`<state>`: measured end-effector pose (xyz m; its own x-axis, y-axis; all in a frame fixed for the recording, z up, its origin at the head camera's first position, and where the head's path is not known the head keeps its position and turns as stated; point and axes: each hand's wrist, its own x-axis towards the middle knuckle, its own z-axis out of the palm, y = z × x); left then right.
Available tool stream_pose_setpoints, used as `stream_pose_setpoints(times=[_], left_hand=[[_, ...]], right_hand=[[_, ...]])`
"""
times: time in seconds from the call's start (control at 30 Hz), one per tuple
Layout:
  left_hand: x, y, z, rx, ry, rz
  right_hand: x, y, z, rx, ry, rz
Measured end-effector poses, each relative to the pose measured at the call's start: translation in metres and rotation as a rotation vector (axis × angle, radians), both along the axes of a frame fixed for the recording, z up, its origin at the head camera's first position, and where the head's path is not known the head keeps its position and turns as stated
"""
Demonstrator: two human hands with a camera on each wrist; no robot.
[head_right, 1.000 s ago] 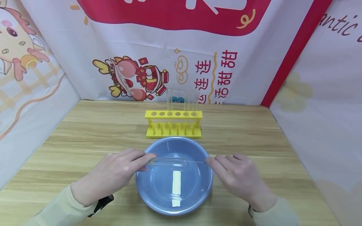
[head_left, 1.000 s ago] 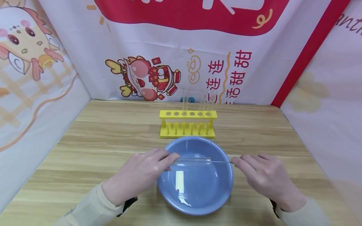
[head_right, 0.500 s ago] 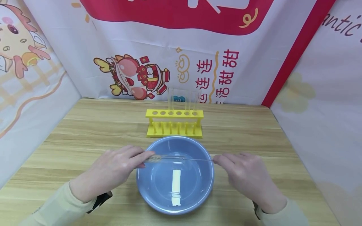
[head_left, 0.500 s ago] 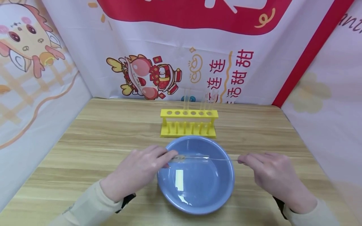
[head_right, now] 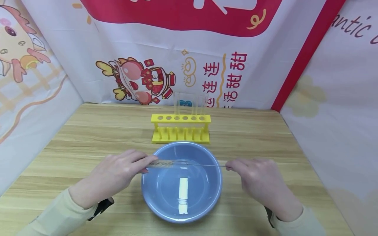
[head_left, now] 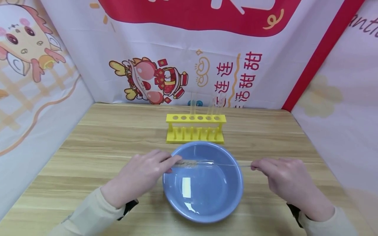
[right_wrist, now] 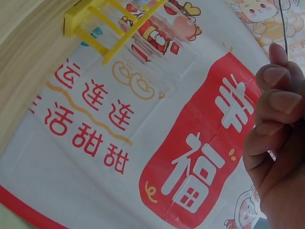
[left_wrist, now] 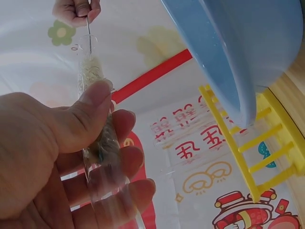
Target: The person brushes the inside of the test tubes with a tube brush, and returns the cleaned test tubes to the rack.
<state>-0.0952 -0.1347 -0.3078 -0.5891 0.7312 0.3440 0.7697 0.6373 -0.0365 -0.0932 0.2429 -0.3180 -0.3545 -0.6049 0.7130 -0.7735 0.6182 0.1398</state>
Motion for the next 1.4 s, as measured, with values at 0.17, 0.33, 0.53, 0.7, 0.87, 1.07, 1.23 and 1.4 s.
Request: stream_pose_setpoints(times=[0.17, 0.33, 0.53, 0.7, 0.87, 1.07, 1.23, 1.4], left_hand=[[0.000, -0.003, 0.001, 0.003, -0.008, 0.005], [0.000, -0.005, 0.003, -0.007, -0.034, 0.020], [0.000, -0.007, 0.003, -0.016, -0.051, 0.032], [0.000, -0.008, 0.002, -0.009, -0.047, 0.027], [0.000, -0.009, 0.001, -0.003, -0.052, 0.022], [-0.001, -0.010, 0.000, 0.006, -0.048, 0.018], [-0.001, -0.011, -0.001, 0.008, -0.052, 0.018], [-0.001, -0.012, -0.002, 0.000, -0.059, 0.031]], right_hand=[[0.000, 0.005, 0.001, 0.016, -0.037, -0.008], [0.002, 0.009, 0.002, 0.051, -0.093, -0.034], [0.004, 0.013, 0.002, 0.064, -0.128, -0.049], [0.004, 0.015, 0.000, 0.040, -0.102, -0.032], [0.003, 0.016, -0.001, -0.002, -0.044, -0.009], [0.004, 0.020, -0.002, -0.001, -0.060, -0.001], [0.006, 0.022, -0.003, 0.018, -0.094, -0.016], [0.007, 0.023, -0.004, 0.035, -0.108, -0.033]])
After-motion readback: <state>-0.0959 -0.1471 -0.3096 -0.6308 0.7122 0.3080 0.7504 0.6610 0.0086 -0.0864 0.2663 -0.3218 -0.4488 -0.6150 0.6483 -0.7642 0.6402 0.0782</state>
